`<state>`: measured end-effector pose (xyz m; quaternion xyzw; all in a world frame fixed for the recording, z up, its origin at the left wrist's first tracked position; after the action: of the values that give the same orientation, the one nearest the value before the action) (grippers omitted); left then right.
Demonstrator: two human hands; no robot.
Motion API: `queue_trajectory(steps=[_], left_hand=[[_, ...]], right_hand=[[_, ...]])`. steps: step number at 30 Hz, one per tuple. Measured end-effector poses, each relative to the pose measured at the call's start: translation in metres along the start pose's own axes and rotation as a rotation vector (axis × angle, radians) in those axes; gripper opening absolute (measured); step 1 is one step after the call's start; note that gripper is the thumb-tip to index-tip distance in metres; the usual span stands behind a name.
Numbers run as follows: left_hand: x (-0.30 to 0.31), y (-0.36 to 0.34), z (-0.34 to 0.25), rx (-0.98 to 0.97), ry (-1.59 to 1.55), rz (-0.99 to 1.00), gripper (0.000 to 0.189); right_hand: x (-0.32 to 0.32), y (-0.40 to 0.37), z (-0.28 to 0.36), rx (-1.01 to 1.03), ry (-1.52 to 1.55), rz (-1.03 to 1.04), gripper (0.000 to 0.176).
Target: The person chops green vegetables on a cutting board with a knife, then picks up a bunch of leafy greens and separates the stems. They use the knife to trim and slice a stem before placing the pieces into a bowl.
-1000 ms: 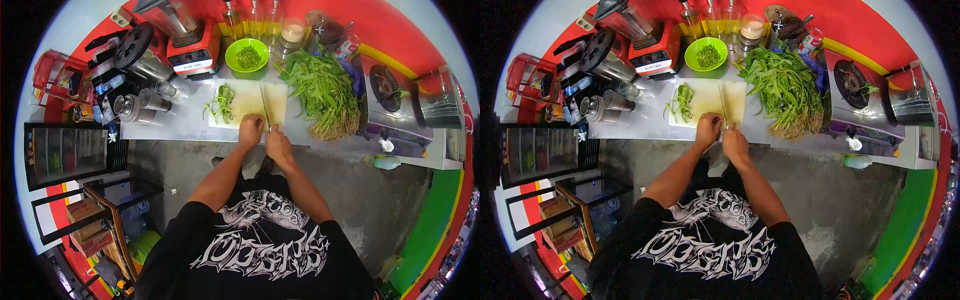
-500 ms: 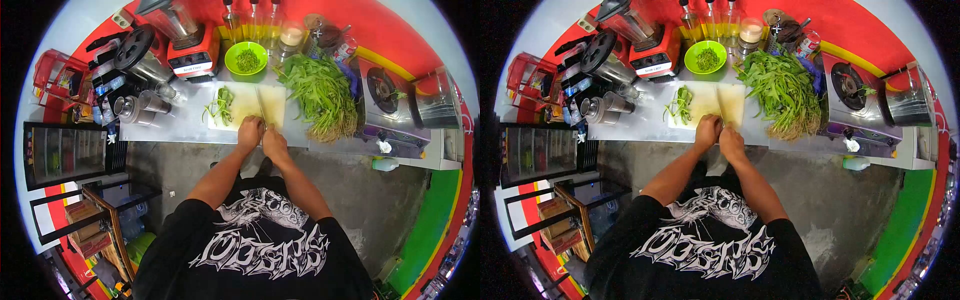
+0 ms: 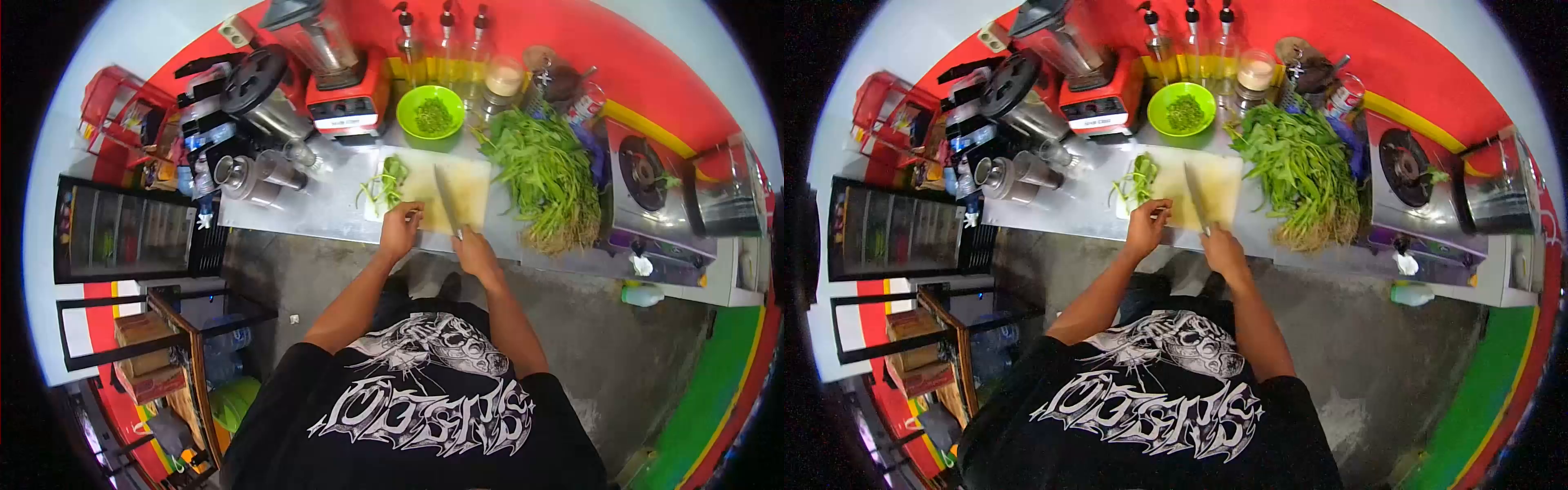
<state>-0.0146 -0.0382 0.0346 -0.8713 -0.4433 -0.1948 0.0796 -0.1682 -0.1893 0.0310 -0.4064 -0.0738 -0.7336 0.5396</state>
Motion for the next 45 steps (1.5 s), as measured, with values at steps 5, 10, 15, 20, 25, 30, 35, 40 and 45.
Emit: queue_trajectory(steps=[5,10,15,20,25,30,35,40,45], left_hand=[[0.047,-0.009,0.013,0.003,0.128,-0.254,0.019],[0.068,-0.01,0.045,0.243,0.196,-0.392,0.02],[0.066,0.006,0.055,0.312,0.4,-0.376,0.034],[0.072,0.009,0.05,0.292,0.373,-0.324,0.04],[0.064,0.004,0.051,0.308,0.401,-0.319,0.033],[0.058,-0.012,0.037,0.311,0.438,-0.366,0.023],[0.061,-0.025,0.077,0.155,0.416,-0.285,0.018],[0.062,-0.05,0.04,0.131,0.38,-0.341,0.014],[0.047,-0.051,0.013,-0.053,0.332,-0.193,0.012]], right_hand=[[0.017,0.001,0.003,-0.121,-0.077,-0.072,0.039],[0.022,0.002,-0.004,-0.005,0.054,-0.095,0.031],[0.004,0.008,-0.027,0.23,0.023,-0.144,0.034],[0.012,0.008,-0.019,0.05,-0.055,-0.157,0.034],[0.032,0.004,-0.007,-0.009,-0.195,-0.063,0.036],[0.04,0.011,-0.02,0.08,-0.152,-0.08,0.037],[0.041,0.019,-0.026,0.008,-0.107,-0.019,0.04],[0.041,0.007,-0.012,0.007,-0.257,-0.148,0.037],[0.039,0.008,-0.016,-0.007,-0.206,-0.2,0.036]])
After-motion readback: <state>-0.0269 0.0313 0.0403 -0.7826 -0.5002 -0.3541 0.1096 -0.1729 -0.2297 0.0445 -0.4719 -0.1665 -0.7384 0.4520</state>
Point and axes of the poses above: each hand's wrist, its own y-axis towards the middle knuckle, its own x-axis out of the back of the hand, z = x × y, the point moved 1 cm from there along y, towards the middle knuckle, and after that the axes turned 1 degree about y, right-handed, at the moved point
